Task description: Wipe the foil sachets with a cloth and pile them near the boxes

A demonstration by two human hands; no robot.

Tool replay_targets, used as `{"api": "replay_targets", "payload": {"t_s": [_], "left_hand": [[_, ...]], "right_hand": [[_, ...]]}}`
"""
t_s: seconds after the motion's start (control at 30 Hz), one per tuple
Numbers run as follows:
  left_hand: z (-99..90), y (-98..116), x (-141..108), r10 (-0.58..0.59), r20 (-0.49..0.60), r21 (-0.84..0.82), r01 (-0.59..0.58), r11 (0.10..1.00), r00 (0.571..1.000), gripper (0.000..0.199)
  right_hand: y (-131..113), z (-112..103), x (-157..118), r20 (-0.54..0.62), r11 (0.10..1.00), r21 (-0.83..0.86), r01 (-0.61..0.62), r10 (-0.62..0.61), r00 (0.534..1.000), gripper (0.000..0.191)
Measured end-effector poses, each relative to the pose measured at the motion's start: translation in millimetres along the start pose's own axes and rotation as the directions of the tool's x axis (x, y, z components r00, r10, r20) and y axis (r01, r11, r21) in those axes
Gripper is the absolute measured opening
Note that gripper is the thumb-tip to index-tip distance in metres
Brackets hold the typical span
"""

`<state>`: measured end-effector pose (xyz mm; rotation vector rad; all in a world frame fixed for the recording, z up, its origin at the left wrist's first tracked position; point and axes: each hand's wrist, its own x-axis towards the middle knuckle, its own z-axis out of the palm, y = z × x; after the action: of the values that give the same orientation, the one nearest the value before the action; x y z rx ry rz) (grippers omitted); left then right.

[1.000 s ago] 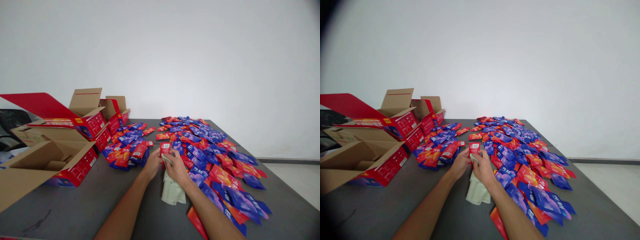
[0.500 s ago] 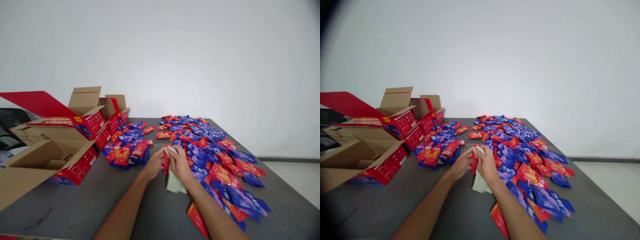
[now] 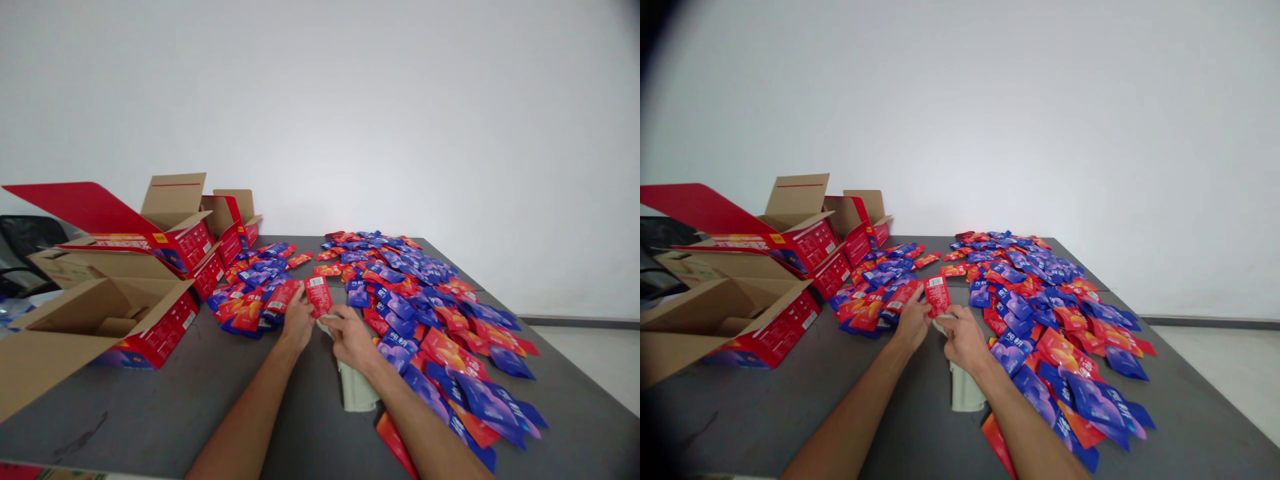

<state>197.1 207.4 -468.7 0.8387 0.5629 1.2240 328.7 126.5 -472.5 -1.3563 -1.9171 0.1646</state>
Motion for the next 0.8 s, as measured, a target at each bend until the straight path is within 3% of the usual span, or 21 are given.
{"api": "replay_targets", "payload": {"t_s": [0.1,0.2,0.3,0.47,0.63,0.8], "left_hand": [[-3.6,-2.0,2.7,0.016,-0.044,0.09,-0.012,0.996,0.999,0.071],[-7.2,-4.9,4.4,0.023,-0.1,0.152,-0.008,0.988,0.995,0.083],[-9.0,-7.6,5.1,0.028,-0.086,0.158,-0.014,0.987,0.996,0.089],[0.1,-11.0,0.5,-0.079,-0.02,0.106,0.081,0.991,0.997,0.06],[16.9,-10.1,-7.2,-0.17,0.065,-0.066,0.175,0.982,0.983,0.029],[23.9,-3.3,-10.0,-0.224,0.096,-0.134,0.235,0.963,0.97,0.039]], "right_hand": [[-2.6,-0.6,1.9,-0.081,0.998,0.055,-0.005,0.01,0.997,0.045],[-1.1,-6.3,5.6,-0.249,0.993,0.113,-0.037,0.064,0.966,0.039],[0.1,-11.8,7.9,-0.325,0.988,0.143,-0.049,0.094,0.941,0.035],[-6.1,-7.1,6.9,-0.273,0.976,0.219,-0.014,0.075,0.959,0.033],[-9.0,-0.2,5.9,-0.292,0.977,0.214,0.014,0.051,0.955,0.035],[-12.2,-1.8,3.8,-0.194,0.987,0.152,0.045,-0.015,0.981,0.034]]}}
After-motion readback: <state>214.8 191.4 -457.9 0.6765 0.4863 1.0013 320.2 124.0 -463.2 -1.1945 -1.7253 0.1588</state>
